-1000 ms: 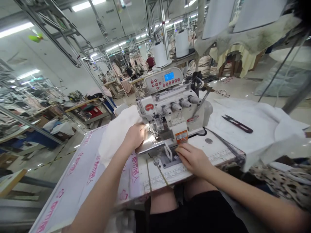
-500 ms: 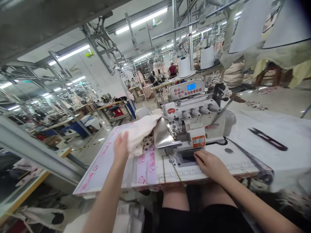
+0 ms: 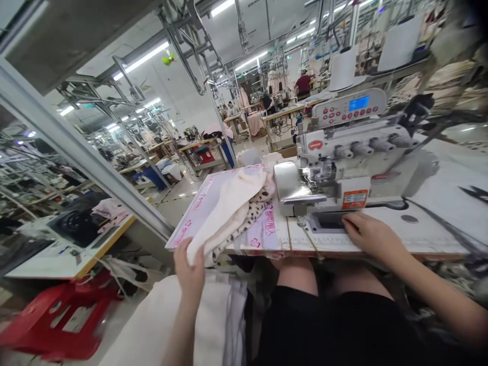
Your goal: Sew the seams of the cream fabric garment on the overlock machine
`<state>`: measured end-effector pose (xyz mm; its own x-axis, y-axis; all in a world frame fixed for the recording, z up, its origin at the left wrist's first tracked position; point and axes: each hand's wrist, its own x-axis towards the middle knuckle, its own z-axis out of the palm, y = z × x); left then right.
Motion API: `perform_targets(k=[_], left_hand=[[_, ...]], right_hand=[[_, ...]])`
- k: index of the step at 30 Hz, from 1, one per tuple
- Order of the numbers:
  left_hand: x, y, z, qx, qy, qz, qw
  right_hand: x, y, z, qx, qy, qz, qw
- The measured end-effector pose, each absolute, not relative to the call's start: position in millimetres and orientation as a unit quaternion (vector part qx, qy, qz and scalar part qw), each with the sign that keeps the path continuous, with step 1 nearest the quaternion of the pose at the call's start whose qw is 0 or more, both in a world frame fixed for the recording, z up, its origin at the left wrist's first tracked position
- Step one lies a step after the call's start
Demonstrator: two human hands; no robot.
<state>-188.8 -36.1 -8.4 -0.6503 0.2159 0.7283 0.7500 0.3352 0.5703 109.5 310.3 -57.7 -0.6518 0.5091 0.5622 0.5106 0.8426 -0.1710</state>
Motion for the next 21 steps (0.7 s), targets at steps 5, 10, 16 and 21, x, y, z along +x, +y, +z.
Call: perform_targets(k=[5,10,16,21], left_hand=[[-188,38,13,-0.447,-0.755,-0.45,0.167],[-195,47,34,-0.448,-0.747,-0.49,0.024],[-172,0,61,-0.394,-0.693,-0.59,-0.127],[-156,-29,77,-0.293,-0.612,-0.706,-0.202]], right_hand=[[111,311,-59,-0.281,-0.905,0.014,0.318],[110,307,-57,-0.283,-0.904,0.013,0.321],[108,306,-56,-0.297,-0.904,-0.002,0.308],[107,301,-54,-0.302,-0.897,0.027,0.323]])
